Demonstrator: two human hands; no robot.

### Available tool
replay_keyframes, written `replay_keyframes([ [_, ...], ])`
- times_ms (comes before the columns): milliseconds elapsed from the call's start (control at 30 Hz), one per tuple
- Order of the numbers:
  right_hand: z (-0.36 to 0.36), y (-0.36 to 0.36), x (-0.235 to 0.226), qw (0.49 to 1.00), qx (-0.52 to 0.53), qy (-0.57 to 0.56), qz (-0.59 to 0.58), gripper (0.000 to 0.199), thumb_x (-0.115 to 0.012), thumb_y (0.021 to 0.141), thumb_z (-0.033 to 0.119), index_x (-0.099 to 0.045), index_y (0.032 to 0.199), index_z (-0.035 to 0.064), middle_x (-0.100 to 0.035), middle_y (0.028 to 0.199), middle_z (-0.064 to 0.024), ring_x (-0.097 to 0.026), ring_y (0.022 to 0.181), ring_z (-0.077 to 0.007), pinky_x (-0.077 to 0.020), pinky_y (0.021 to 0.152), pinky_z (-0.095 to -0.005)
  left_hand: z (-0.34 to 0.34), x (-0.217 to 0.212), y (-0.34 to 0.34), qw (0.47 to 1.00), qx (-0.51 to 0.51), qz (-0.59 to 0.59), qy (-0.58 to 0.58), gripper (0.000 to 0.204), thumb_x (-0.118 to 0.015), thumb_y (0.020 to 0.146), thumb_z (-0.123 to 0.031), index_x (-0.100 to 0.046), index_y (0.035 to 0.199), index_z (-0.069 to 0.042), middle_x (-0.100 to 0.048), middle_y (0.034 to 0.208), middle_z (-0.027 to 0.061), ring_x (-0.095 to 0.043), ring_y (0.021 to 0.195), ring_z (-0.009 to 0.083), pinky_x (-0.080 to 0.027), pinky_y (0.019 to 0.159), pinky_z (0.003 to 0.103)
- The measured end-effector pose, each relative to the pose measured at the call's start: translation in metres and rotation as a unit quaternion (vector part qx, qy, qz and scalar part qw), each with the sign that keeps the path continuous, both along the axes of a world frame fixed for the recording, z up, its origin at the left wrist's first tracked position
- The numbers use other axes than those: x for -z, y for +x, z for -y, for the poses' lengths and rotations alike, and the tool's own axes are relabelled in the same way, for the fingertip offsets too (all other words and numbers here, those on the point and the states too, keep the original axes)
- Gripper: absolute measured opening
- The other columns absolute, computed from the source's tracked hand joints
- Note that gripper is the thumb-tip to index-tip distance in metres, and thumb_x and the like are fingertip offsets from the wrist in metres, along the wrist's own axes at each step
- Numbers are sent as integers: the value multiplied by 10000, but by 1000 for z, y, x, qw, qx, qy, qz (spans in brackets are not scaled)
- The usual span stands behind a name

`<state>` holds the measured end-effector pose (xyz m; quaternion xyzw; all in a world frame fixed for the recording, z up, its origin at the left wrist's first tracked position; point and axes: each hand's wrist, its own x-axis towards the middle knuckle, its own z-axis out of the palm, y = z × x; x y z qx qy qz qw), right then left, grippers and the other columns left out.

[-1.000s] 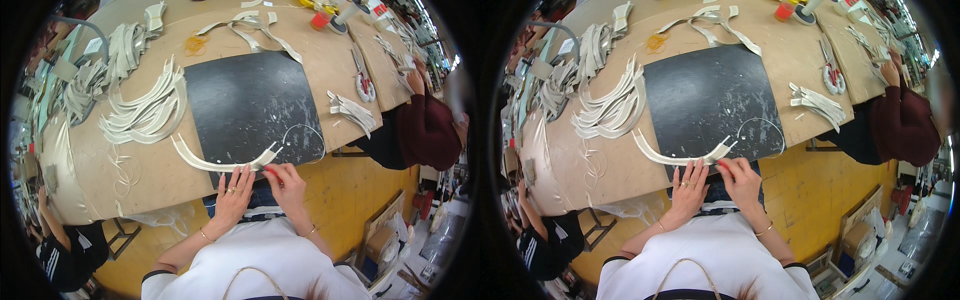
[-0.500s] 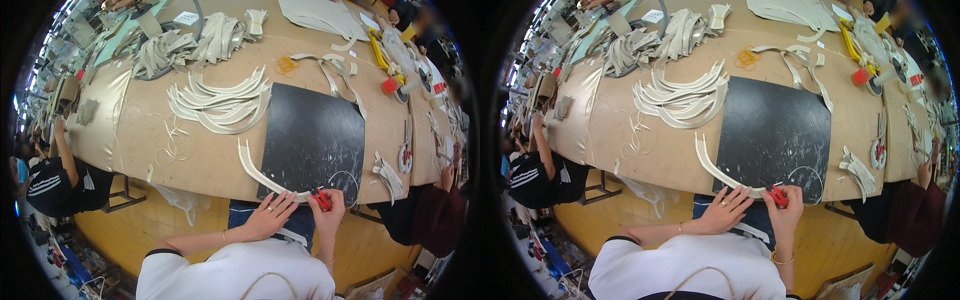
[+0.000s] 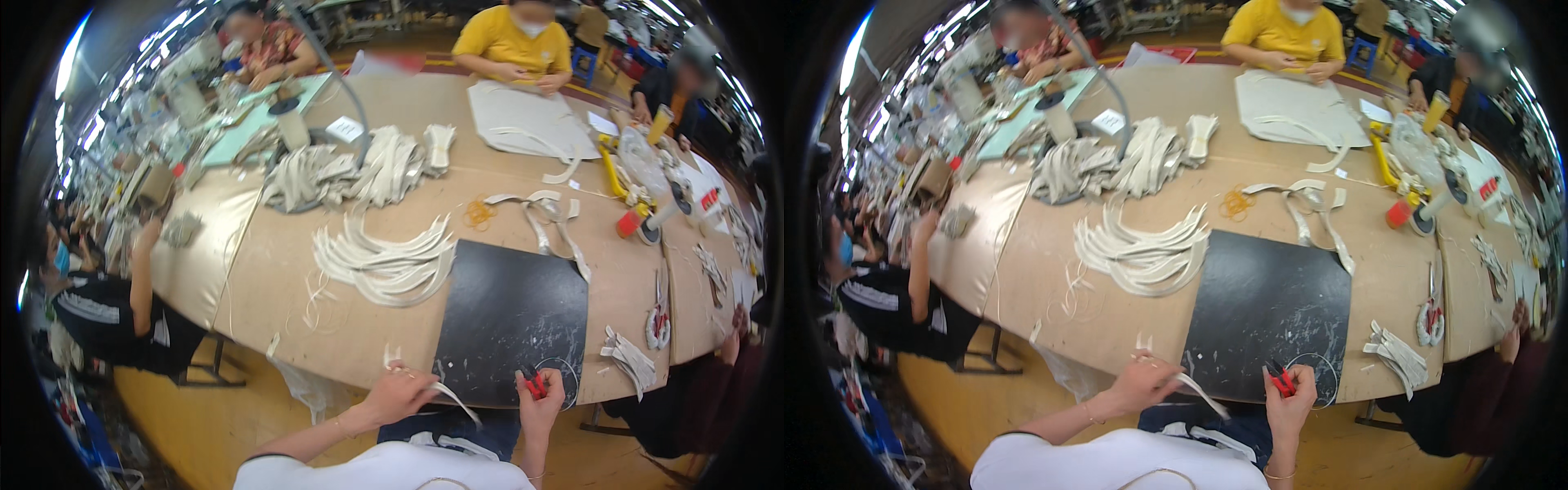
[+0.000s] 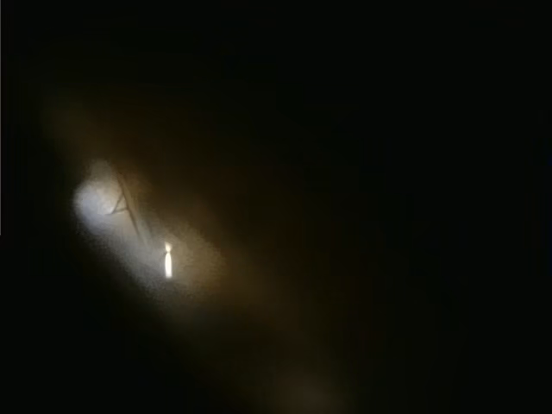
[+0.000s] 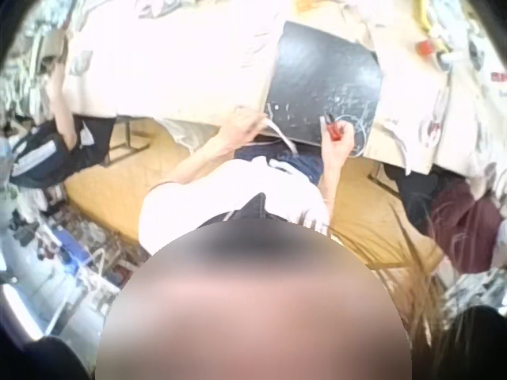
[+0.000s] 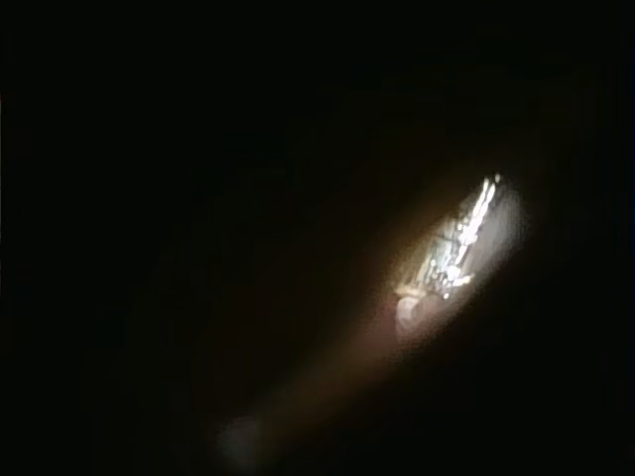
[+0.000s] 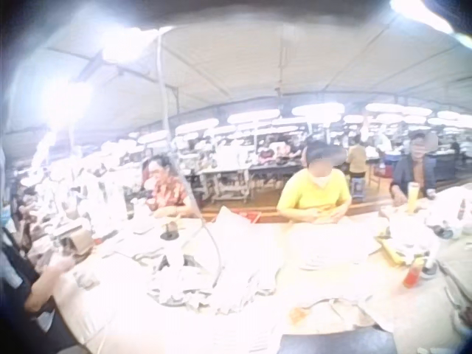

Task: The person uses red-handled scissors to trim white fabric strips on a black cutting mat. They repeatedly cut along the edges of curved pieces, remove small offcuts, and place trimmed pieces aside on the table.

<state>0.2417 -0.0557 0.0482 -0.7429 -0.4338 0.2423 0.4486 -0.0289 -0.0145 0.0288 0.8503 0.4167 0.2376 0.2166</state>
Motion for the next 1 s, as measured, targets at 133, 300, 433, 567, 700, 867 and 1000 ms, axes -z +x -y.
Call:
replay_keyframes([
  [133,-9,8,-11,997,25,64,-46,358,-830,770,83,-479,776,14,-461,762,-51,-433,623,-147,-380,569,-283,-56,-49,-22,988,-119,-6,97,283,-795,781,-152,-697,1046,-132,-711,879,38,-665,808,219,-408,919,412],
  [300,-20,28,-18,990,64,116,36,341,-833,755,97,-502,757,12,-488,749,-91,-484,622,-214,-409,584,-332,-126,-87,-38,965,-148,-1,216,339,-796,781,-147,-678,1096,-106,-711,994,65,-655,930,238,-347,997,430],
  [433,-17,44,-15,981,106,115,116,331,-811,803,128,-503,758,18,-520,693,-81,-461,564,-186,-410,556,-325,-165,-71,-38,947,-154,-227,167,496,-778,815,-197,-595,1259,-71,-602,1284,157,-546,1219,307,-241,1134,532],
  [567,-9,56,-14,986,157,44,42,350,-799,825,215,-519,736,25,-530,623,-88,-490,545,-210,-408,539,-349,-184,-48,-7,973,-84,-178,120,448,-744,847,-198,-603,1254,-74,-594,1309,166,-529,1266,319,-187,1181,560],
  [700,-6,68,-18,986,162,21,19,345,-799,824,272,-560,758,33,-551,617,-112,-536,549,-280,-416,543,-381,-206,-33,95,980,112,-60,151,429,-716,864,-172,-597,1266,-86,-583,1335,148,-532,1265,321,-293,1154,480],
  [867,-3,77,-29,985,163,41,48,358,-798,825,284,-562,755,24,-545,605,-121,-534,536,-288,-419,534,-379,-232,5,257,942,222,-54,247,400,-652,897,-169,-590,1286,-96,-568,1360,145,-533,1259,334,-315,1141,479],
  [1000,13,85,-27,980,196,18,32,351,-800,825,235,-541,732,18,-506,571,-91,-467,519,-202,-397,518,-347,-261,27,312,953,212,-133,171,323,-617,910,-147,-644,1225,-81,-685,1144,139,-654,1052,307,-364,1110,471],
])
